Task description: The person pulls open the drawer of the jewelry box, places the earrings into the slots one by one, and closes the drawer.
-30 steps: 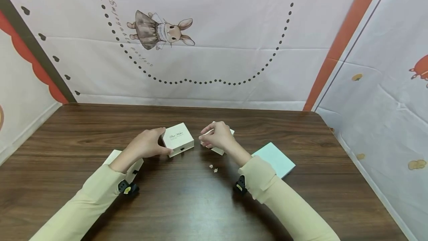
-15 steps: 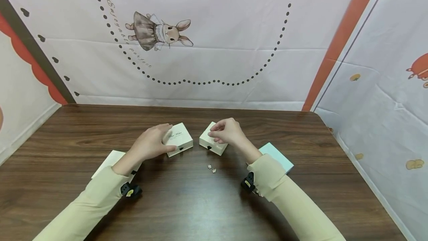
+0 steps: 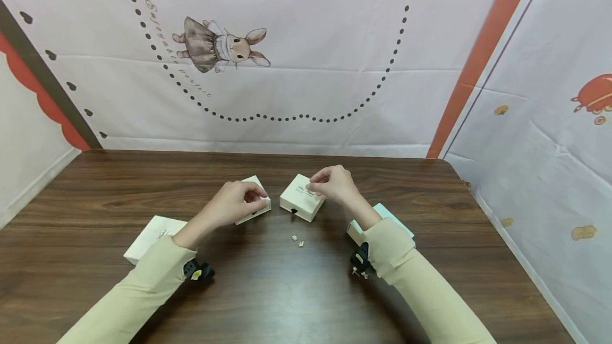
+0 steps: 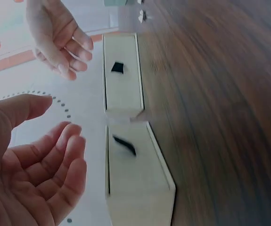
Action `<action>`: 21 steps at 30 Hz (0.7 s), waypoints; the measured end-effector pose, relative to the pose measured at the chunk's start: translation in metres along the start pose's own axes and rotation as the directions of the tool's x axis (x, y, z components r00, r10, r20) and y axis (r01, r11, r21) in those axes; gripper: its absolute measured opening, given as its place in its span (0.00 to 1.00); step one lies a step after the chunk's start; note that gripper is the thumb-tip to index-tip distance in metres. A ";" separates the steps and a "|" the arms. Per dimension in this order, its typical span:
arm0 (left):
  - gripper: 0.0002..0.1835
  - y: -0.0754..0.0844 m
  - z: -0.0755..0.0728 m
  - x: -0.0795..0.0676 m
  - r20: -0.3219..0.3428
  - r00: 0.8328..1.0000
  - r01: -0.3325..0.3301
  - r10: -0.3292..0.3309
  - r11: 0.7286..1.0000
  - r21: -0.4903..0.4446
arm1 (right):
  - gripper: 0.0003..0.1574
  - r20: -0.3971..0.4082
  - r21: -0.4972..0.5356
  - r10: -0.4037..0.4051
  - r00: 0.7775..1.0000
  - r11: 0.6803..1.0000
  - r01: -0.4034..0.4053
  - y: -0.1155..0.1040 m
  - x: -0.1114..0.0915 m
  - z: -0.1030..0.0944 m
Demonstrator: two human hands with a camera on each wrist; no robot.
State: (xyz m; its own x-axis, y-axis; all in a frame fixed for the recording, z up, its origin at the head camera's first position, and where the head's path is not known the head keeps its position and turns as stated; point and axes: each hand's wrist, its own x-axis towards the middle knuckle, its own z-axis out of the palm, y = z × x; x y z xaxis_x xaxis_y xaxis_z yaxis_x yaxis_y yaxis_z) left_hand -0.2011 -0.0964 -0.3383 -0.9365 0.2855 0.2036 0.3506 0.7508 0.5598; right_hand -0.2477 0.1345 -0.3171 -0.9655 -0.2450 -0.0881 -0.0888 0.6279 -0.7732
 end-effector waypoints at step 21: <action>0.10 0.025 0.040 0.017 0.192 0.971 0.143 -0.142 0.990 0.009 | 0.25 -0.002 0.056 0.008 1.000 0.998 -0.008 0.024 0.005 0.006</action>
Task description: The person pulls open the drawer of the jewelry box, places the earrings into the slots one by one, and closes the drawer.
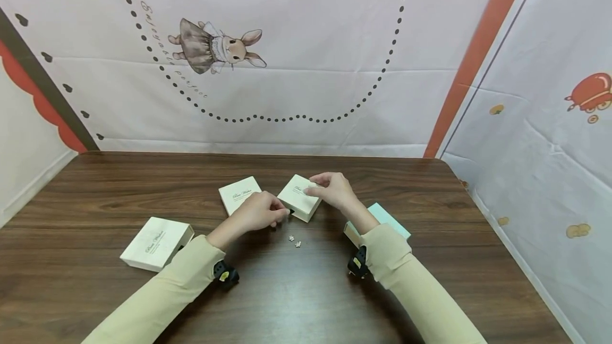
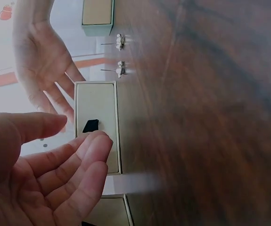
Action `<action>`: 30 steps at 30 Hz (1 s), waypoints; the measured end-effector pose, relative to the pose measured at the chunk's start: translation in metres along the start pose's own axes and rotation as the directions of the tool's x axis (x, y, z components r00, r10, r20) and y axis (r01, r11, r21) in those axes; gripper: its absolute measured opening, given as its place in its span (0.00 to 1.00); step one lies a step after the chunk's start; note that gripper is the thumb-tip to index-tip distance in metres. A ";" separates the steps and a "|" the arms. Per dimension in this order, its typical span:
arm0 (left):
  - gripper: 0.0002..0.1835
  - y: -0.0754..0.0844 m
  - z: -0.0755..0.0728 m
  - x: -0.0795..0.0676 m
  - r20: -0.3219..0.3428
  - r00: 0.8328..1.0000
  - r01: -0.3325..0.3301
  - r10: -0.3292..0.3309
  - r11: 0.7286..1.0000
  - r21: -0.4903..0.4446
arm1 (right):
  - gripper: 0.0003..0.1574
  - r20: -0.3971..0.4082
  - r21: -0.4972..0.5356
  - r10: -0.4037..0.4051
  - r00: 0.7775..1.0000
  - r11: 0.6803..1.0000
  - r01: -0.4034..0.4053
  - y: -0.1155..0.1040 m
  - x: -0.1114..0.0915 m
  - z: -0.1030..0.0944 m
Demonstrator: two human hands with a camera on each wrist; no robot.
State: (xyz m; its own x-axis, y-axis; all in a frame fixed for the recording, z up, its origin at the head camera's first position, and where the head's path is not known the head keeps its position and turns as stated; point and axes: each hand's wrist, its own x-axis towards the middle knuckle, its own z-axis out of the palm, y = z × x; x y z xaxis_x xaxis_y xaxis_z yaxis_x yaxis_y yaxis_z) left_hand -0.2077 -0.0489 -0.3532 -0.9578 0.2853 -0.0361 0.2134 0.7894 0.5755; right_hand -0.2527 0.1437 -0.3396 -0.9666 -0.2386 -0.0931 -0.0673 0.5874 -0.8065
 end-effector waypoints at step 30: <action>0.11 0.005 0.007 0.014 0.054 0.997 0.047 -0.050 0.997 0.063 | 0.48 -0.007 -0.253 -0.067 0.998 0.965 0.063 0.005 0.000 0.020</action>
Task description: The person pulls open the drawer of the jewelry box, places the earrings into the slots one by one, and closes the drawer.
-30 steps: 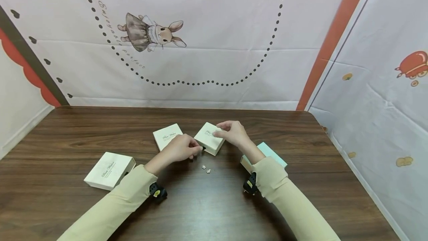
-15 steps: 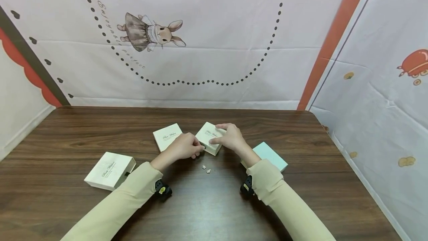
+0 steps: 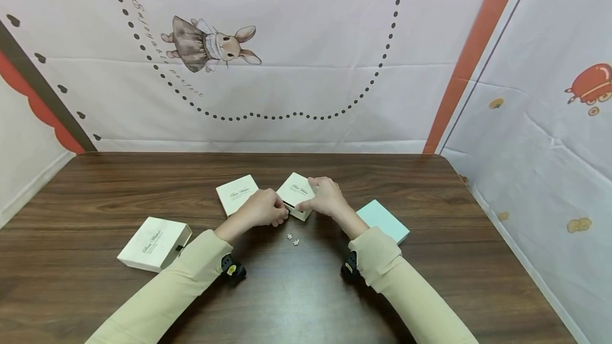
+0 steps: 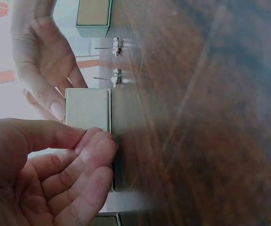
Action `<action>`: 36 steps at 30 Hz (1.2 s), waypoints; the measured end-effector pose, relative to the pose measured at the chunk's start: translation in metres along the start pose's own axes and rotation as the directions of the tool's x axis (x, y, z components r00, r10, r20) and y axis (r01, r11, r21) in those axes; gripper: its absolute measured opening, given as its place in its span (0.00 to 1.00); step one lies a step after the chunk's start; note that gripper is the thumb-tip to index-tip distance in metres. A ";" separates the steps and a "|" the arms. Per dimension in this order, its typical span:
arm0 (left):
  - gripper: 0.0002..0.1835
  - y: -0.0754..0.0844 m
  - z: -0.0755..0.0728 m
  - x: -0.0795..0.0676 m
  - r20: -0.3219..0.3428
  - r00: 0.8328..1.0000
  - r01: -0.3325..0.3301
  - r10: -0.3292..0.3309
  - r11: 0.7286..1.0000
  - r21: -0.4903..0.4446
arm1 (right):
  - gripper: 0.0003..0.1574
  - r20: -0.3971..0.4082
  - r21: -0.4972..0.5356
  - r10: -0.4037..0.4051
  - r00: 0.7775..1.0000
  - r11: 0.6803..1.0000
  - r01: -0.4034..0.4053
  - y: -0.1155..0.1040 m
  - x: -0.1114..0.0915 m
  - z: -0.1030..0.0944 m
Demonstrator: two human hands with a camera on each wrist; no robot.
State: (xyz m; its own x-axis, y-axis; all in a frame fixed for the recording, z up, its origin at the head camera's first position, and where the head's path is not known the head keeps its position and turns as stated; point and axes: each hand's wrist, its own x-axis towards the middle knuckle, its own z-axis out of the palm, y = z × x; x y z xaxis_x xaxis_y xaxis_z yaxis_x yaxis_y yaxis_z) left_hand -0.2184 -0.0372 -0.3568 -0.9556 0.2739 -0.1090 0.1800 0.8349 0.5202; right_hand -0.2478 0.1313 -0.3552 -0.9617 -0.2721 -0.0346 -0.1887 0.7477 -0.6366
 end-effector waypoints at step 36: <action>0.08 -0.012 0.001 -0.016 0.141 0.989 0.078 -0.044 0.967 -0.244 | 0.48 0.086 0.027 0.003 0.996 1.000 -0.005 0.004 0.000 -0.008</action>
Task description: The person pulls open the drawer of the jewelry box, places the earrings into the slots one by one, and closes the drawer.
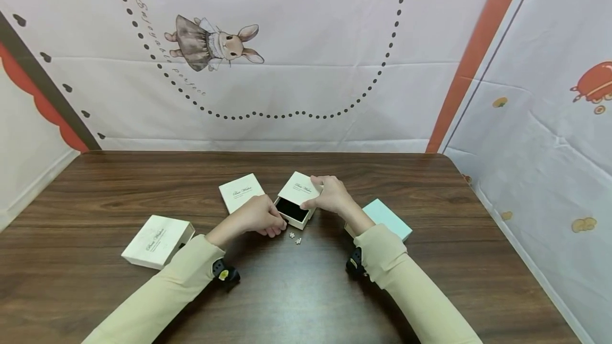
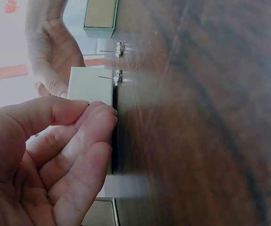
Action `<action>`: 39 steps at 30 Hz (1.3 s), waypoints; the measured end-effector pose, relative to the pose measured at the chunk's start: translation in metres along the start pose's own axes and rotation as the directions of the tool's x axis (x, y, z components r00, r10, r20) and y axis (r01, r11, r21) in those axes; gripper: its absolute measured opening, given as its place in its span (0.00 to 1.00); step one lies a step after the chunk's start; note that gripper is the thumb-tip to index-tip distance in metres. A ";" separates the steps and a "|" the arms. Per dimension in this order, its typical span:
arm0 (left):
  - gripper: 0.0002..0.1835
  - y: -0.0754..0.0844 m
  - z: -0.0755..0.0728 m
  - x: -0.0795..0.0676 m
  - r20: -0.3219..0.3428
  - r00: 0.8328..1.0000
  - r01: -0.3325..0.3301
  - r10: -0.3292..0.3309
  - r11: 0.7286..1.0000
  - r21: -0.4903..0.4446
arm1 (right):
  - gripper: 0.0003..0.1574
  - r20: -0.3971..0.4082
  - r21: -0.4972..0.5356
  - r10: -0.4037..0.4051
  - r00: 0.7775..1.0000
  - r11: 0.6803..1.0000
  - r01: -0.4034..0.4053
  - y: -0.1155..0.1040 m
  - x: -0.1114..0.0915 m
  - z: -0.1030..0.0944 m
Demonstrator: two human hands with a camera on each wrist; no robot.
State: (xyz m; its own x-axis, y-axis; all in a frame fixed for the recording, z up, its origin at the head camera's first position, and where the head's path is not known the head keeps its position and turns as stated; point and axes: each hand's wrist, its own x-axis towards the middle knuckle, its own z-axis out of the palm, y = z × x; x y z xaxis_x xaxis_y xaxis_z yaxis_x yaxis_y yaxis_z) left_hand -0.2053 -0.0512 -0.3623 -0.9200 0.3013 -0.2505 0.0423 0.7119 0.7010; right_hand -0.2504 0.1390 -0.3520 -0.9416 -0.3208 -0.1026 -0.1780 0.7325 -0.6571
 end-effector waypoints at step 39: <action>0.13 0.028 0.018 -0.015 -0.128 0.983 -0.065 0.129 0.908 0.414 | 0.48 -0.002 0.001 0.002 1.000 1.000 -0.002 0.000 -0.001 0.000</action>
State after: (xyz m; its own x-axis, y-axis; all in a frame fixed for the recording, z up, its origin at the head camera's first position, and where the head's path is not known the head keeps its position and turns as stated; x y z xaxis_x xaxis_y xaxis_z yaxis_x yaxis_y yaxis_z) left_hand -0.1833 -0.0249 -0.3509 -0.9491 0.3070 -0.0709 0.2595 0.8892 0.3767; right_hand -0.2498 0.1397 -0.3521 -0.9426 -0.3180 -0.1019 -0.1761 0.7326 -0.6575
